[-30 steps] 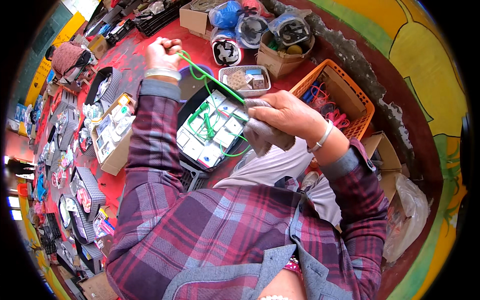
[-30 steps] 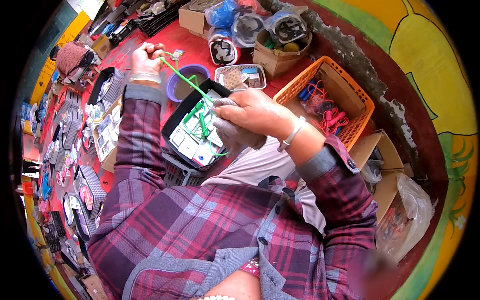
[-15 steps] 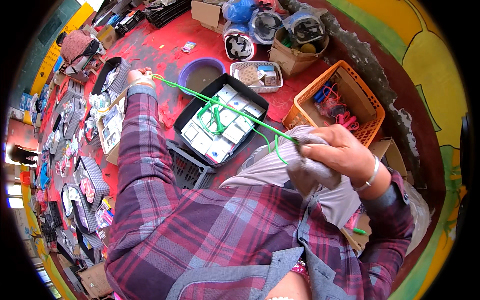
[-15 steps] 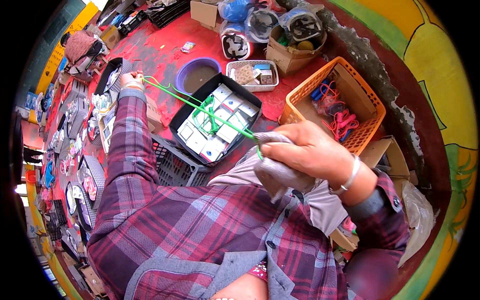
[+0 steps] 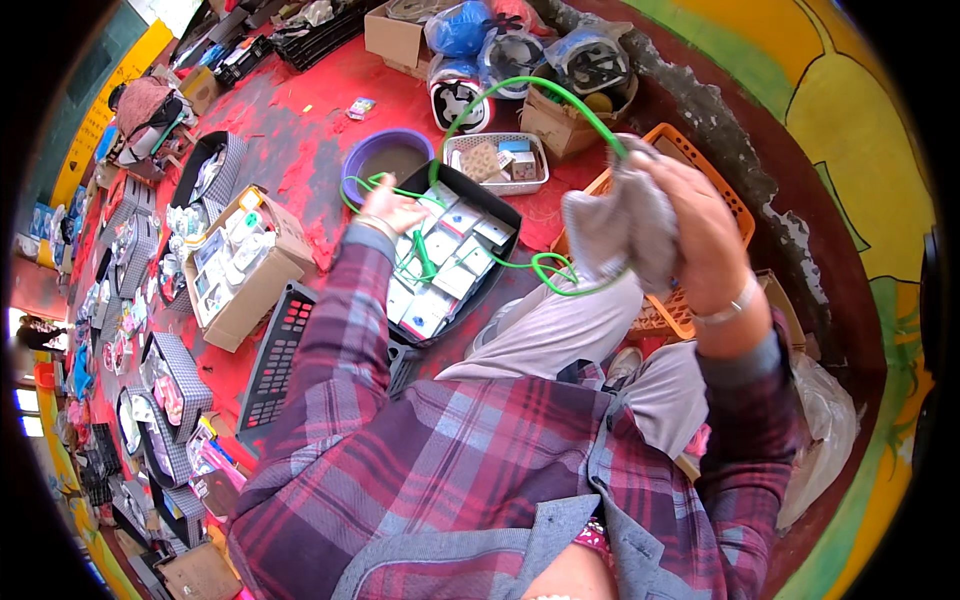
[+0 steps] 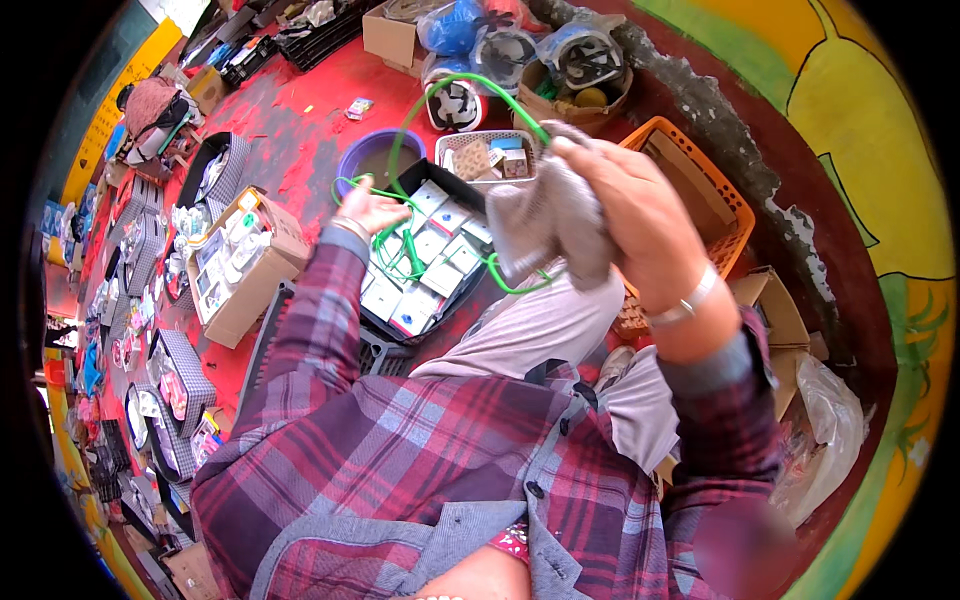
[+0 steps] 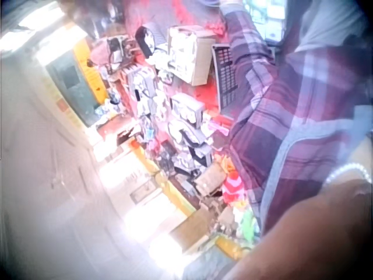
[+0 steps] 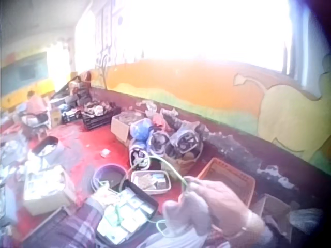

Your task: The person wipes jump rope handles with a cloth, coils the green cords by hand, and places the jump ropes into an orange crate. They also handle and look at a jump rope already in its plastic packaging.

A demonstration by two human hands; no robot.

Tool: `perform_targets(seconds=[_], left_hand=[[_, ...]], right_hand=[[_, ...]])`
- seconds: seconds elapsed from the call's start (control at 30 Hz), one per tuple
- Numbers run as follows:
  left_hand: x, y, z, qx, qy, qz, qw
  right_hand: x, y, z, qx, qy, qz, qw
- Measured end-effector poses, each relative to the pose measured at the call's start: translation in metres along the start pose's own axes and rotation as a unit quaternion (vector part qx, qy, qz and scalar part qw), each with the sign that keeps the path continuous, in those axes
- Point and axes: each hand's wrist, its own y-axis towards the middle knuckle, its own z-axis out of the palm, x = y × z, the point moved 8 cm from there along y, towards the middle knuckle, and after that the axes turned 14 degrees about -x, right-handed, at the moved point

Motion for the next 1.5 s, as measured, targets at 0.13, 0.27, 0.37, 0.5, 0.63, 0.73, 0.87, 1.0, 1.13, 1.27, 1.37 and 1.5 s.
perform_targets(seconds=[0.13,0.27,0.37,0.5,0.63,0.73,0.87,1.0,1.13,1.27,1.37,1.5], left_hand=[[0.07,-0.116,0.074,0.299,0.219,0.036,0.928],[0.071,-0.17,0.107,0.294,0.29,0.338,0.845],[0.021,-0.236,0.106,0.067,0.445,0.682,0.577],[0.016,-0.268,0.09,-0.065,0.462,0.751,0.467],[0.037,-0.288,0.101,-0.041,0.409,0.808,0.422],[0.045,-0.269,0.115,0.112,0.388,0.685,0.606],[0.068,-0.24,0.133,0.342,0.155,0.287,0.881],[0.053,-0.254,0.149,0.379,0.061,0.256,0.887],[0.014,-0.236,0.169,0.397,-0.021,0.196,0.896],[-0.027,-0.215,0.18,0.295,-0.009,0.198,0.935],[-0.057,-0.205,0.187,0.284,-0.019,0.171,0.943],[-0.095,-0.191,0.188,0.197,-0.06,0.222,0.953]], right_hand=[[-0.09,0.051,0.005,0.015,-0.014,0.116,0.993],[-0.124,0.055,0.033,0.041,0.001,0.15,0.988],[-0.116,0.054,0.034,0.043,0.021,0.119,0.992],[-0.124,0.059,0.025,0.037,-0.03,0.085,0.995],[-0.13,0.06,0.029,0.048,-0.025,0.058,0.997],[-0.115,0.043,0.042,0.092,-0.028,0.053,0.994],[-0.109,0.038,0.056,0.125,-0.043,-0.001,0.991],[-0.097,0.04,0.059,0.139,0.016,0.035,0.99],[-0.093,0.032,0.062,0.161,0.01,0.08,0.984],[-0.091,0.028,0.057,0.136,0.004,0.029,0.99],[-0.086,0.018,0.054,0.15,-0.015,0.065,0.986],[-0.08,0.007,0.049,0.15,-0.003,0.038,0.988]])
